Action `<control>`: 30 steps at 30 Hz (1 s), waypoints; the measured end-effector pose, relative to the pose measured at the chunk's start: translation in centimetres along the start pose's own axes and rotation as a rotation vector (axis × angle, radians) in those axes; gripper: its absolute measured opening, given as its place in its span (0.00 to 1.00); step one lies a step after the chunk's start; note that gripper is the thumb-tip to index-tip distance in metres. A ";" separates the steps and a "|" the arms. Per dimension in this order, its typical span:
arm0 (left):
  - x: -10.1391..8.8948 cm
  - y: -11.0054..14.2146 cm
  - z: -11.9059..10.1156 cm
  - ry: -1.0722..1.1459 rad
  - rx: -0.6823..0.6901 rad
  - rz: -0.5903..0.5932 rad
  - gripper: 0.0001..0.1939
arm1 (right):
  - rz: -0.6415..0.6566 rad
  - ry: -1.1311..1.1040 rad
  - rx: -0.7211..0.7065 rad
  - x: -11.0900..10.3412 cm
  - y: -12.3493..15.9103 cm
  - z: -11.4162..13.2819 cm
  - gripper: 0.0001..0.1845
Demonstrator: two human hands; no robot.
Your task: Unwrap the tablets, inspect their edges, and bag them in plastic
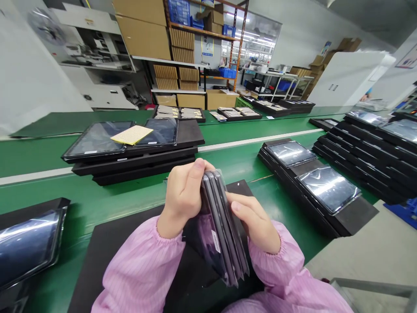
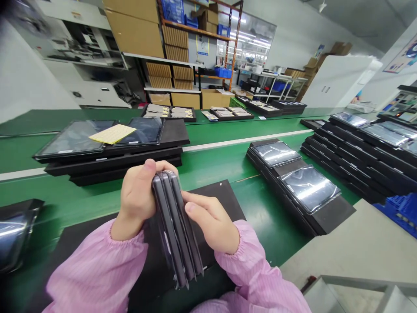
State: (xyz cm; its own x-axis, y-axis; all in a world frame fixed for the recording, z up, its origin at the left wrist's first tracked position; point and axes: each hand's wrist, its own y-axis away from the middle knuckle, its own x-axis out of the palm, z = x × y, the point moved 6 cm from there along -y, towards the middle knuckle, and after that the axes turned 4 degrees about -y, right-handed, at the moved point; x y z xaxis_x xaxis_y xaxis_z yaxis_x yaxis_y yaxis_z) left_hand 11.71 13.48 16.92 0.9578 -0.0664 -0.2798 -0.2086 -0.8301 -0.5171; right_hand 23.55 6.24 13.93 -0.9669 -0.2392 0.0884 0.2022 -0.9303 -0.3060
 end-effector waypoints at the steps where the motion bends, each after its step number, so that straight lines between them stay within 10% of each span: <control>1: 0.0 0.0 -0.1 0.011 0.001 0.008 0.33 | -0.004 -0.030 -0.008 0.0 -0.1 0.0 0.25; 30: 0.3 0.3 -0.9 0.040 0.081 0.073 0.32 | -0.282 0.201 -0.221 0.1 0.6 0.1 0.28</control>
State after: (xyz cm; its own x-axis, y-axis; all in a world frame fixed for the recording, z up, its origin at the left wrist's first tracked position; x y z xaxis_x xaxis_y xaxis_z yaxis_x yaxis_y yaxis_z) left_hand 12.12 12.77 17.39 0.9463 -0.1482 -0.2873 -0.2917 -0.7749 -0.5607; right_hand 23.56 5.64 13.87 -0.9952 0.0961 0.0174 -0.0922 -0.8645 -0.4941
